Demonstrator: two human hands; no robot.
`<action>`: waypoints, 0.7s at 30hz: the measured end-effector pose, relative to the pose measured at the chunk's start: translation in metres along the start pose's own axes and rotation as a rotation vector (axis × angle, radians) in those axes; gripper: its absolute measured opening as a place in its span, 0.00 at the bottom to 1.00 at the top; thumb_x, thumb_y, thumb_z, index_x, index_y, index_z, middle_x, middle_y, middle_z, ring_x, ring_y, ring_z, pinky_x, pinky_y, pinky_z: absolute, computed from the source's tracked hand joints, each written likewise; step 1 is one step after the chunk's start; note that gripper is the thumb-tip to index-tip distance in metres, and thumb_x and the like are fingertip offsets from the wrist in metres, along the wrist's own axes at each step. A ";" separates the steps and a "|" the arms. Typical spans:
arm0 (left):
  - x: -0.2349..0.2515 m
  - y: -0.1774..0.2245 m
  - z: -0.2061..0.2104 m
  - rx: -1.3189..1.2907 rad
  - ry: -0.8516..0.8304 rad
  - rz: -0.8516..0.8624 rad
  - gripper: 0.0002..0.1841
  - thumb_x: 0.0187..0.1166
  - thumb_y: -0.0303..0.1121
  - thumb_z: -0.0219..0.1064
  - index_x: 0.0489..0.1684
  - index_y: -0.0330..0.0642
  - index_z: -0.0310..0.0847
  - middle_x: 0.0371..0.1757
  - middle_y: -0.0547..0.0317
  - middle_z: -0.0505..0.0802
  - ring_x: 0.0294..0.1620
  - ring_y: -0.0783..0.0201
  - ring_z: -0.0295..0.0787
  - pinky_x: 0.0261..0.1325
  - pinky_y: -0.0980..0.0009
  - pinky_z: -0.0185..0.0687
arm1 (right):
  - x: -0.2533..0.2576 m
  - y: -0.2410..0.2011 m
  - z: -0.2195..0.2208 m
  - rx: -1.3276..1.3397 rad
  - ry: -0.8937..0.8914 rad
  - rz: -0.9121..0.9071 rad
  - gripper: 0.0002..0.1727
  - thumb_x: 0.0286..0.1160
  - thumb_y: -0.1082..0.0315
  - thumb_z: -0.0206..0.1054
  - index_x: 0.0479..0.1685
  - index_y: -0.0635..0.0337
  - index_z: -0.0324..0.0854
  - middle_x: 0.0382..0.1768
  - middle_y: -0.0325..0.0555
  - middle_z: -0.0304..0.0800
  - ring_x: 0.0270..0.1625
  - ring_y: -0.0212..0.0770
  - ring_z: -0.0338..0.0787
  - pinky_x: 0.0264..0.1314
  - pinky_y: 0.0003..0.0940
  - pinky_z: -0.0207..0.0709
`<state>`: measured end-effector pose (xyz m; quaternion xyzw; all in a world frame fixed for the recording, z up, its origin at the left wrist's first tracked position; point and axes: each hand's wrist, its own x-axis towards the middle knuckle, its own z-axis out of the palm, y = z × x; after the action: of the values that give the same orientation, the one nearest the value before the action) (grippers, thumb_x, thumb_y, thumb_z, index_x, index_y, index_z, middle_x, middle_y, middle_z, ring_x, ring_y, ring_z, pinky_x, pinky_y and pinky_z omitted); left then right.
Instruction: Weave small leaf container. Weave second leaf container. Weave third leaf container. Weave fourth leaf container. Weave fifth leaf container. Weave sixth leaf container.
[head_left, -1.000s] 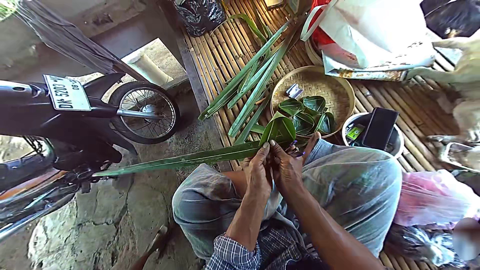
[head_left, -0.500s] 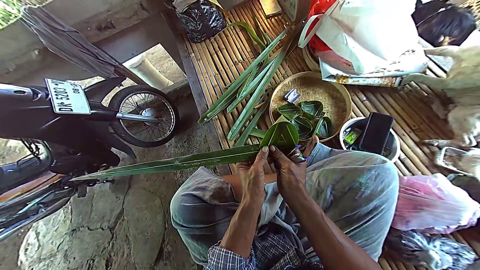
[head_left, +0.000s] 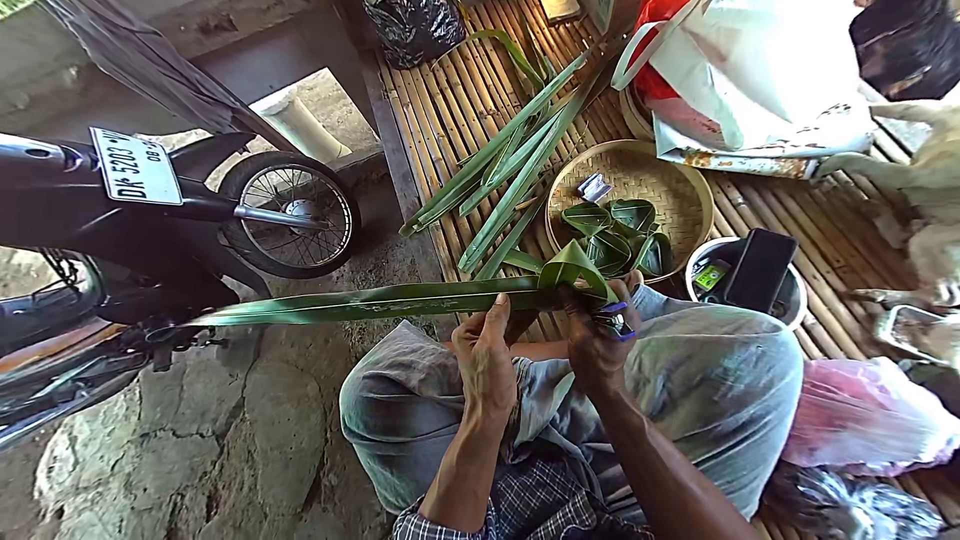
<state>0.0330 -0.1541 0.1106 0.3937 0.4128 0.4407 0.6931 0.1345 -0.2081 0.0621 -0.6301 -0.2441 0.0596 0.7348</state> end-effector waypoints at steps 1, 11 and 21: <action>-0.001 0.002 -0.001 0.011 -0.013 0.016 0.16 0.90 0.25 0.52 0.41 0.23 0.85 0.42 0.34 0.95 0.44 0.44 0.98 0.56 0.50 0.95 | 0.000 -0.001 -0.001 -0.046 -0.011 -0.045 0.12 0.62 0.77 0.81 0.42 0.60 0.85 0.36 0.40 0.93 0.40 0.35 0.94 0.48 0.34 0.92; 0.012 0.026 -0.024 0.256 -0.175 -0.080 0.16 0.88 0.32 0.58 0.34 0.36 0.89 0.33 0.52 0.96 0.34 0.60 0.96 0.45 0.59 0.95 | 0.009 0.013 -0.023 0.147 -0.410 -0.466 0.08 0.66 0.80 0.70 0.43 0.65 0.85 0.48 0.59 0.94 0.56 0.54 0.95 0.61 0.52 0.91; 0.047 0.039 -0.046 0.525 -0.615 -0.180 0.18 0.87 0.36 0.61 0.23 0.40 0.85 0.27 0.58 0.93 0.27 0.67 0.91 0.35 0.68 0.90 | 0.004 -0.006 -0.038 -0.077 -0.667 -0.098 0.11 0.63 0.77 0.75 0.45 0.63 0.86 0.39 0.41 0.94 0.41 0.29 0.93 0.45 0.28 0.90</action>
<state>-0.0072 -0.0901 0.1192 0.6326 0.3178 0.1201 0.6960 0.1535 -0.2416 0.0657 -0.5907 -0.5033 0.2178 0.5919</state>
